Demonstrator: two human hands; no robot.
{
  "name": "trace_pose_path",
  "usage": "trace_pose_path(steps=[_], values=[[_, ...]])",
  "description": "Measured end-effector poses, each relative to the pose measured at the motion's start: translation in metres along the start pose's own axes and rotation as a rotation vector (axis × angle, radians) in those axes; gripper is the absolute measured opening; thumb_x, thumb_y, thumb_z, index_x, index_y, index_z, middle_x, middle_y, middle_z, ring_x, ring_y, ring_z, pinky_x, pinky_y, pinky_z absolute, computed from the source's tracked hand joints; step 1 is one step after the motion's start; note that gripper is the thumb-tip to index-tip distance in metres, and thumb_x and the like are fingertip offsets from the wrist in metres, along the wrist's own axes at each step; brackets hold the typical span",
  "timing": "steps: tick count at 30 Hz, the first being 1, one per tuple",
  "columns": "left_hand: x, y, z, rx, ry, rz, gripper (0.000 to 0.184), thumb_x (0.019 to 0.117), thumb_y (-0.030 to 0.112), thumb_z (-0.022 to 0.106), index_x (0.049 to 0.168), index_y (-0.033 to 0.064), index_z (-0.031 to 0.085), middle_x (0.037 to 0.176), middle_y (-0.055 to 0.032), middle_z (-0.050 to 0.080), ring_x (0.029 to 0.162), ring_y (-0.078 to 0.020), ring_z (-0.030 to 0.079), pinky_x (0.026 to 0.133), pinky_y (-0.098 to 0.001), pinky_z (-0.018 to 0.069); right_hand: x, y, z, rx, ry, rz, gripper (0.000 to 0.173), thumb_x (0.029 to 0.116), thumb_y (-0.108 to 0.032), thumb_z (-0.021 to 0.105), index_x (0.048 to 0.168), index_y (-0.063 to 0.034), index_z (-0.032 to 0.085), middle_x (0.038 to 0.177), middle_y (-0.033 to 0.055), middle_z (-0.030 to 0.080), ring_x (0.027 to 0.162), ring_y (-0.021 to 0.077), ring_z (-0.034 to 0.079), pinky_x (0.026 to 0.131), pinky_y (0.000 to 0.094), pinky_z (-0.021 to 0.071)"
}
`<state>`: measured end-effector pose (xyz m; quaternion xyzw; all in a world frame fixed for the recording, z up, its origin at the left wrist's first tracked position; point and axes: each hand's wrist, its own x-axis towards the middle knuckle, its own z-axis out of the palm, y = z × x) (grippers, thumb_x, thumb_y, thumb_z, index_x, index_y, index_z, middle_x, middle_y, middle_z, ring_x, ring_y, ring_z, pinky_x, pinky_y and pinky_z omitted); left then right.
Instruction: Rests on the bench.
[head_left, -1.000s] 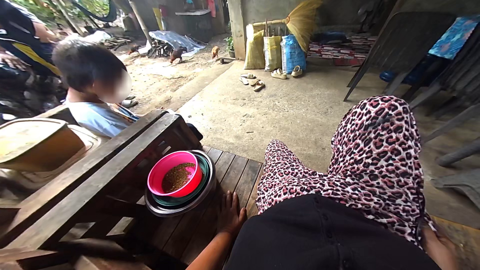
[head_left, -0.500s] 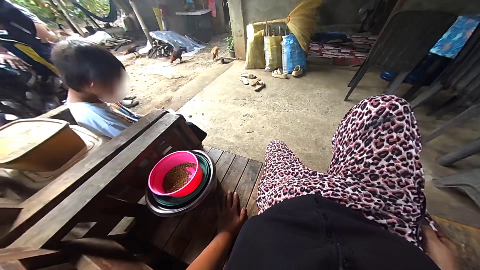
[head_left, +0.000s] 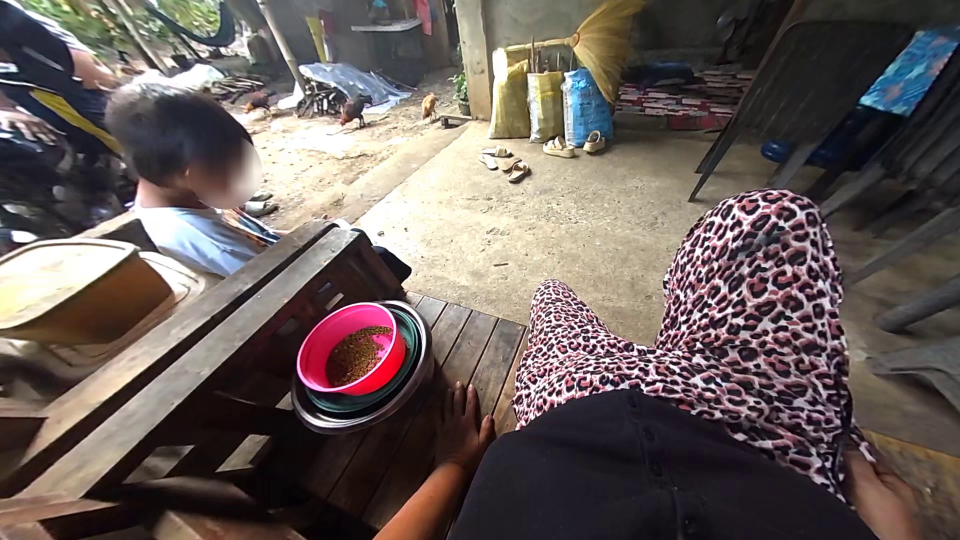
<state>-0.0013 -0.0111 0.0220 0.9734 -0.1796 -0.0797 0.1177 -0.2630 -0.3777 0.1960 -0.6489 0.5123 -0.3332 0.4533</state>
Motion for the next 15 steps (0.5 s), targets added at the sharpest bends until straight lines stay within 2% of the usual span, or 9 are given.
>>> trace_pose_path(steps=[8, 15], values=[[0.0007, -0.0038, 0.0085, -0.003, 0.078, 0.029, 0.073, 0.0988, 0.052, 0.037, 0.158, 0.0087, 0.038, 0.166, -0.0193, 0.028, 0.154, -0.0395, 0.024, 0.124, -0.0584, 0.0147, -0.0004, -0.0002, -0.0010, -0.007, -0.002, -0.006, 0.039, 0.1096, -0.019, 0.041, 0.134, 0.0101, 0.051, 0.101, 0.0039, 0.055, 0.082, -0.0144, 0.047, 0.077, 0.0083, 0.0403], [-0.0008, 0.0001, 0.0006, -0.014, 0.026, 0.014, 0.073, 0.1003, 0.051, 0.038, 0.159, 0.0083, 0.035, 0.167, -0.0196, 0.025, 0.155, -0.0386, 0.021, 0.124, -0.0568, 0.0149, 0.0004, 0.0005, -0.0009, -0.011, -0.007, -0.003, 0.040, 0.1098, -0.018, 0.040, 0.135, 0.0106, 0.050, 0.102, 0.0049, 0.055, 0.082, -0.0133, 0.047, 0.076, 0.0092, 0.0400]])
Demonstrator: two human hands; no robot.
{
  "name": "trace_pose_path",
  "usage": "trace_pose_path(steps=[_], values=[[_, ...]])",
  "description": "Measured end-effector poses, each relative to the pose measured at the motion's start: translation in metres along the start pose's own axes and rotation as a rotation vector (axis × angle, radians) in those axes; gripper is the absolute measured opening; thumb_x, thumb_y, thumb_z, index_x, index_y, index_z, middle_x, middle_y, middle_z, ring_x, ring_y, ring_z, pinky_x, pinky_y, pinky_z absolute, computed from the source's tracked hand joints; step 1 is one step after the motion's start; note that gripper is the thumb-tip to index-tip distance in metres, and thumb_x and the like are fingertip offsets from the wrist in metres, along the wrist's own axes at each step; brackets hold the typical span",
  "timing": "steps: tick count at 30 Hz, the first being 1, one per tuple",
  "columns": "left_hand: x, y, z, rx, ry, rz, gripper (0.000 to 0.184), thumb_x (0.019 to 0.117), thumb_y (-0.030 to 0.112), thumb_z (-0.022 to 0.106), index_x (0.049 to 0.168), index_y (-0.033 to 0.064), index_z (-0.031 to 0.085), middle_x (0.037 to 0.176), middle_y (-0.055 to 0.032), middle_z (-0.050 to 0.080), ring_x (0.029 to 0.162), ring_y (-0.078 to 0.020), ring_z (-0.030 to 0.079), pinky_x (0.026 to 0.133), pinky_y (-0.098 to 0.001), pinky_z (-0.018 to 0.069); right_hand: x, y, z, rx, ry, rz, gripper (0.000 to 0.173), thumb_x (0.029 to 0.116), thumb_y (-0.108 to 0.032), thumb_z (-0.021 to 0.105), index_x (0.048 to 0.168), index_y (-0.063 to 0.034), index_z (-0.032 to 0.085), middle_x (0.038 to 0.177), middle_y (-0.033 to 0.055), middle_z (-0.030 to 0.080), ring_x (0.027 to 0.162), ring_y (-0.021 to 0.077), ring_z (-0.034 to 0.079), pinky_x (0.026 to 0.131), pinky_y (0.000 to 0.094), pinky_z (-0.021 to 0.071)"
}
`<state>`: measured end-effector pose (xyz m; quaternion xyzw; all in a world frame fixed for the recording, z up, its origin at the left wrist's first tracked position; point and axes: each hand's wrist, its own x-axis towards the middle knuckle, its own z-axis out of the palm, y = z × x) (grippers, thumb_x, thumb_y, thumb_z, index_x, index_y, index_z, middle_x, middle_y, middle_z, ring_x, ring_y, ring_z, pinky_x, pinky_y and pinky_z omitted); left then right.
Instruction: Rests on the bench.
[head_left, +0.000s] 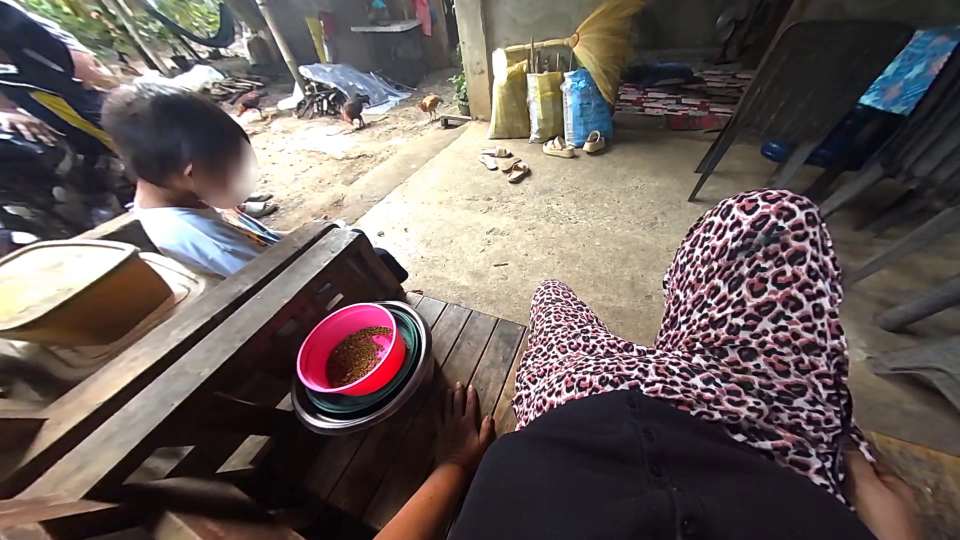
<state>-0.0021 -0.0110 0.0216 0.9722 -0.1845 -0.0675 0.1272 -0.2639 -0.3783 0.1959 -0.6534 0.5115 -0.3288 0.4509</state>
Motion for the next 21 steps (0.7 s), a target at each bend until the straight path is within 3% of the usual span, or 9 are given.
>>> trace_pose_path(steps=[21], values=[[0.0006, -0.0001, -0.0002, 0.005, -0.017, -0.001, 0.073, 0.1003, 0.051, 0.038, 0.160, 0.0087, 0.034, 0.168, -0.0192, 0.023, 0.156, -0.0375, 0.019, 0.125, -0.0563, 0.0132, 0.0030, 0.0042, 0.0005, -0.007, 0.014, 0.015, 0.041, 0.1097, -0.020, 0.041, 0.137, 0.0097, 0.050, 0.106, 0.0065, 0.056, 0.085, -0.0128, 0.048, 0.080, 0.0100, 0.0405]])
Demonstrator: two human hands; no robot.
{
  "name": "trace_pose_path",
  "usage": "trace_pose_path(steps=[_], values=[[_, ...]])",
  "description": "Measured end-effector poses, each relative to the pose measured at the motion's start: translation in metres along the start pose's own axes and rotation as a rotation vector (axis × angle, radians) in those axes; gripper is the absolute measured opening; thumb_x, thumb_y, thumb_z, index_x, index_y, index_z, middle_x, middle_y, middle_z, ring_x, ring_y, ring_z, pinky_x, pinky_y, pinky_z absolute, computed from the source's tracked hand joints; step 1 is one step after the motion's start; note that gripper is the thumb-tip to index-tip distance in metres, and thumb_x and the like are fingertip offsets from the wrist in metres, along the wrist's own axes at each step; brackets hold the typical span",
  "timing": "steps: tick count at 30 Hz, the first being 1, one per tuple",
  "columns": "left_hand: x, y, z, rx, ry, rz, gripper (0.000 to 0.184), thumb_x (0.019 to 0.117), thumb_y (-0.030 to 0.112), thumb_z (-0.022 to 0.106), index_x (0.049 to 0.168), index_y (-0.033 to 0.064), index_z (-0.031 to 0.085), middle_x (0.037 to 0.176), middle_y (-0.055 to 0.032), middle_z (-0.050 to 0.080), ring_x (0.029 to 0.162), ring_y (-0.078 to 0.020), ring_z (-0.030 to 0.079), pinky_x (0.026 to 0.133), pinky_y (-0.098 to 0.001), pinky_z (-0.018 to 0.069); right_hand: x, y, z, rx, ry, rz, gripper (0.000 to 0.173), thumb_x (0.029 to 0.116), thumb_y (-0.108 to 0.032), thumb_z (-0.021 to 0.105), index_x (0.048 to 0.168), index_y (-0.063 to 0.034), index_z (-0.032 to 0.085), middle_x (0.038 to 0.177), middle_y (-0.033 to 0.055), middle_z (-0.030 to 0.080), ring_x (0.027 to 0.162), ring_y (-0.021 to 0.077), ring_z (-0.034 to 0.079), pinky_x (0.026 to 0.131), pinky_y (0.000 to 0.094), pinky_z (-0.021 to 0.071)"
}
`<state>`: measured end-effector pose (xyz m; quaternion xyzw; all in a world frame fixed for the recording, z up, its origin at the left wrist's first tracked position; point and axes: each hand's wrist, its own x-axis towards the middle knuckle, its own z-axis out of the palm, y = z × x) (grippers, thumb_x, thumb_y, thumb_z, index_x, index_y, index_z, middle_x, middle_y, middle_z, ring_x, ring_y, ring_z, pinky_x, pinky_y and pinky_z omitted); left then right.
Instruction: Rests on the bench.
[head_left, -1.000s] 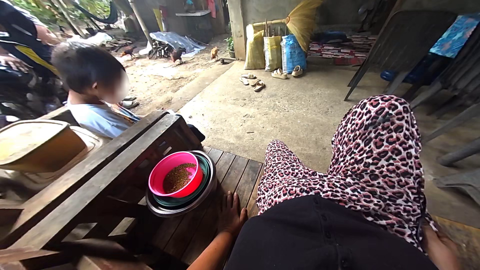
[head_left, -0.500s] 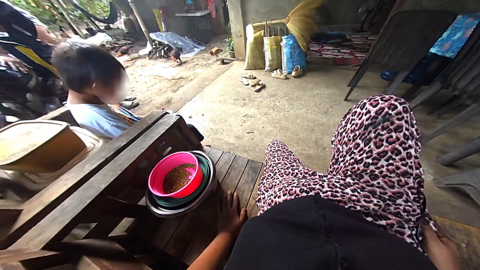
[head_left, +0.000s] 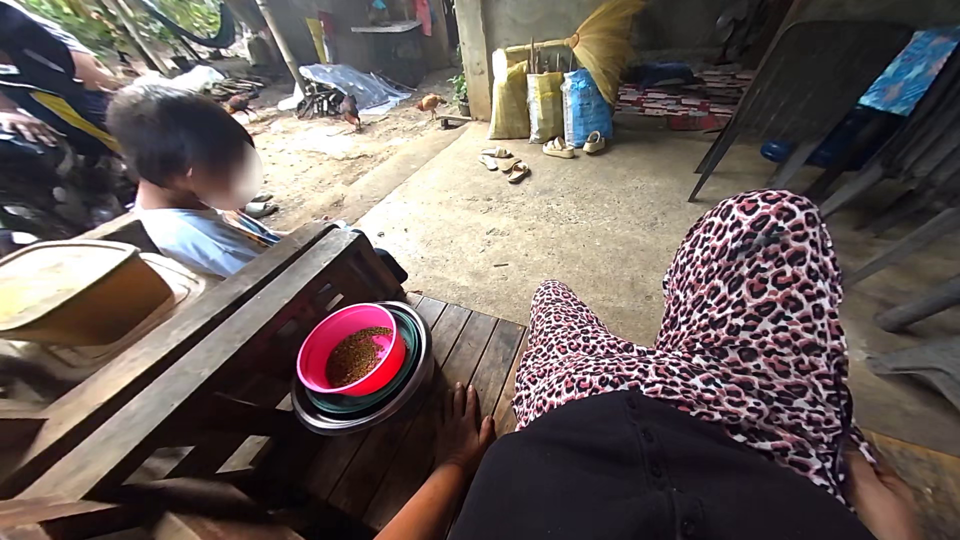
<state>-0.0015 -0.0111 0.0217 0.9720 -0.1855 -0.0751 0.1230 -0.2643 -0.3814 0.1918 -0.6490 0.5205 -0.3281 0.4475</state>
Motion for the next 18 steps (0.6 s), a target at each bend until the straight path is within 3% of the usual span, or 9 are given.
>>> trace_pose_path(steps=[2, 8, 12, 18], values=[[-0.001, -0.001, 0.002, 0.000, 0.021, 0.006, 0.073, 0.0996, 0.051, 0.038, 0.159, 0.0082, 0.036, 0.167, -0.0201, 0.025, 0.155, -0.0386, 0.021, 0.124, -0.0574, 0.0131, 0.000, 0.000, 0.000, 0.000, -0.008, -0.004, 0.042, 0.1099, -0.020, 0.041, 0.138, 0.0104, 0.049, 0.110, 0.0094, 0.057, 0.088, -0.0117, 0.048, 0.083, 0.0109, 0.0405], [-0.001, -0.002, 0.003, 0.004, 0.028, 0.017, 0.074, 0.1002, 0.052, 0.034, 0.160, 0.0087, 0.035, 0.167, -0.0198, 0.024, 0.155, -0.0395, 0.021, 0.124, -0.0588, 0.0116, -0.003, -0.004, 0.000, 0.025, -0.006, -0.016, 0.041, 0.1099, -0.018, 0.040, 0.137, 0.0111, 0.049, 0.108, 0.0076, 0.057, 0.087, -0.0142, 0.048, 0.081, 0.0081, 0.0406], [0.009, -0.020, 0.042, 0.025, 0.232, 0.069, 0.081, 0.0959, 0.062, 0.027, 0.155, 0.0101, 0.045, 0.162, -0.0196, 0.036, 0.150, -0.0397, 0.033, 0.121, -0.0607, 0.0209, -0.002, -0.002, 0.000, 0.032, -0.002, -0.019, 0.038, 0.1094, -0.016, 0.041, 0.134, 0.0117, 0.050, 0.104, 0.0059, 0.056, 0.084, -0.0156, 0.048, 0.079, 0.0069, 0.0406], [0.007, -0.018, 0.038, 0.038, 0.206, 0.055, 0.080, 0.0959, 0.061, 0.029, 0.156, 0.0104, 0.044, 0.163, -0.0191, 0.034, 0.151, -0.0386, 0.032, 0.122, -0.0598, 0.0189, -0.003, -0.003, 0.000, 0.033, 0.001, -0.019, 0.037, 0.1094, -0.016, 0.041, 0.132, 0.0113, 0.051, 0.101, 0.0032, 0.055, 0.083, -0.0165, 0.047, 0.077, 0.0063, 0.0403]])
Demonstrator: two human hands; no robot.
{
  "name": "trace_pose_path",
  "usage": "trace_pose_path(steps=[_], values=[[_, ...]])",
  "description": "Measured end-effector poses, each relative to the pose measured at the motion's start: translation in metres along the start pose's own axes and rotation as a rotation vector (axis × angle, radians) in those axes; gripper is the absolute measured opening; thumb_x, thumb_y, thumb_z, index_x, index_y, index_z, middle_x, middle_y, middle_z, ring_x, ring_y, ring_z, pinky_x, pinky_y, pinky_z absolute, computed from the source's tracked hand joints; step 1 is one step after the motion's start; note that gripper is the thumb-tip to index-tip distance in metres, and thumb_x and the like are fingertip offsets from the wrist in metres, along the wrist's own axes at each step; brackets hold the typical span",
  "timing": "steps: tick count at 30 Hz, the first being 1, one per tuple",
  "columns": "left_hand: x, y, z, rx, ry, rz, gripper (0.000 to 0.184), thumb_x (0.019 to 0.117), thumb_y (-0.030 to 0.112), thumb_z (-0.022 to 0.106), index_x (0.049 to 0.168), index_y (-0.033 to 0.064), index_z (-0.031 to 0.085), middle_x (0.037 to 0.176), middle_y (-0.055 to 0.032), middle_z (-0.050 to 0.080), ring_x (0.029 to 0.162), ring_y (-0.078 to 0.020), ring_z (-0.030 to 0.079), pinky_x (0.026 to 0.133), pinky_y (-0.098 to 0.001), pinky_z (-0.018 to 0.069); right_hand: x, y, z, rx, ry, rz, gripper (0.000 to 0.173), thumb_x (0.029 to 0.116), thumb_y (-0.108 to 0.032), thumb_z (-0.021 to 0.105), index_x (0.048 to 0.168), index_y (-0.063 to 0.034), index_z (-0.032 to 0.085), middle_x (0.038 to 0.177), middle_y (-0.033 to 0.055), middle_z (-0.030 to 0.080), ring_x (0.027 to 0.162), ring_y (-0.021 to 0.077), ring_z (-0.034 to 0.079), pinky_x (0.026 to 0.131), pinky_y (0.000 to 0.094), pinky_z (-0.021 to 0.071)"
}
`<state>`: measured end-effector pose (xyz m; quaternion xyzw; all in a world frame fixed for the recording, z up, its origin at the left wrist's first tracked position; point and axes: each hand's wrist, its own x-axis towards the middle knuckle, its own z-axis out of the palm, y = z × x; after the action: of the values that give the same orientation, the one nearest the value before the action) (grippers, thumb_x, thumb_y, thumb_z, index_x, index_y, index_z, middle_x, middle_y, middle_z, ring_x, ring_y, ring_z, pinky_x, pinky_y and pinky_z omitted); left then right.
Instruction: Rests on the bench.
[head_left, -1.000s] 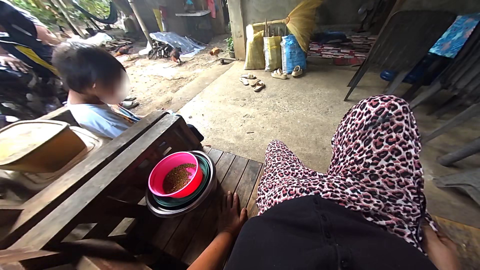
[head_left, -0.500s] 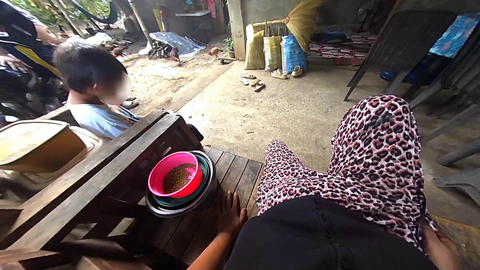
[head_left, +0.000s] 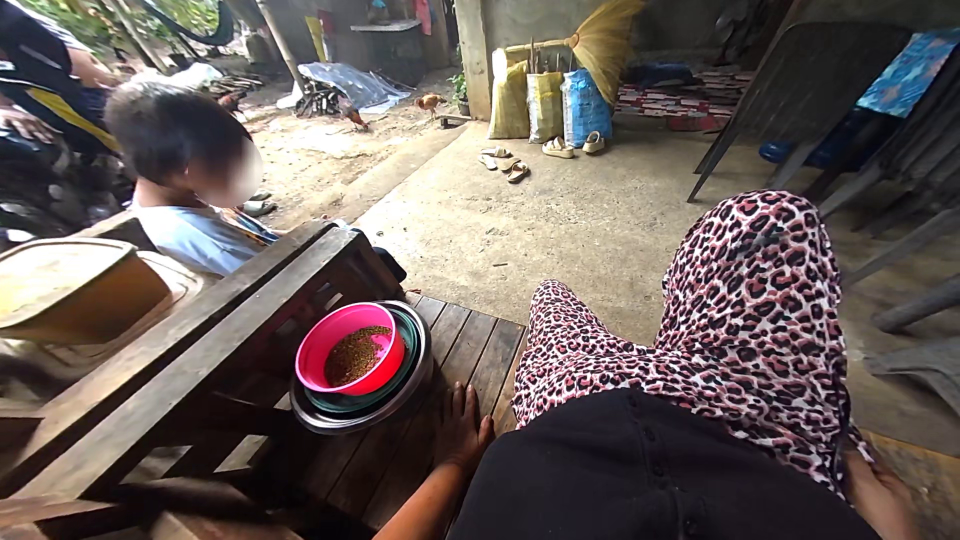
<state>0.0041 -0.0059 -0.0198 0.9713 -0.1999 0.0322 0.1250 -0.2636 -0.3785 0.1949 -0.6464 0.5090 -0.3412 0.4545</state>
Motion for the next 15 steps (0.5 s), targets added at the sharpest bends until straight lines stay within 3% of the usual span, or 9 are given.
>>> trace_pose_path(steps=[12, 15], values=[[0.001, 0.001, -0.002, -0.010, 0.002, -0.003, 0.077, 0.0962, 0.059, 0.032, 0.154, 0.0100, 0.046, 0.162, -0.0196, 0.036, 0.150, -0.0397, 0.033, 0.122, -0.0588, 0.0229, 0.001, 0.002, 0.000, 0.000, -0.009, -0.002, 0.038, 0.1093, -0.017, 0.041, 0.133, 0.0108, 0.051, 0.100, 0.0030, 0.055, 0.081, -0.0155, 0.048, 0.076, 0.0067, 0.0404], [0.002, 0.012, -0.032, -0.024, -0.199, -0.057, 0.074, 0.1002, 0.054, 0.036, 0.160, 0.0109, 0.034, 0.168, -0.0179, 0.023, 0.156, -0.0380, 0.020, 0.125, -0.0574, 0.0131, 0.000, 0.000, 0.000, 0.012, -0.006, -0.005, 0.036, 0.1094, -0.017, 0.041, 0.131, 0.0103, 0.052, 0.097, -0.0002, 0.054, 0.078, -0.0161, 0.047, 0.074, 0.0066, 0.0404]])
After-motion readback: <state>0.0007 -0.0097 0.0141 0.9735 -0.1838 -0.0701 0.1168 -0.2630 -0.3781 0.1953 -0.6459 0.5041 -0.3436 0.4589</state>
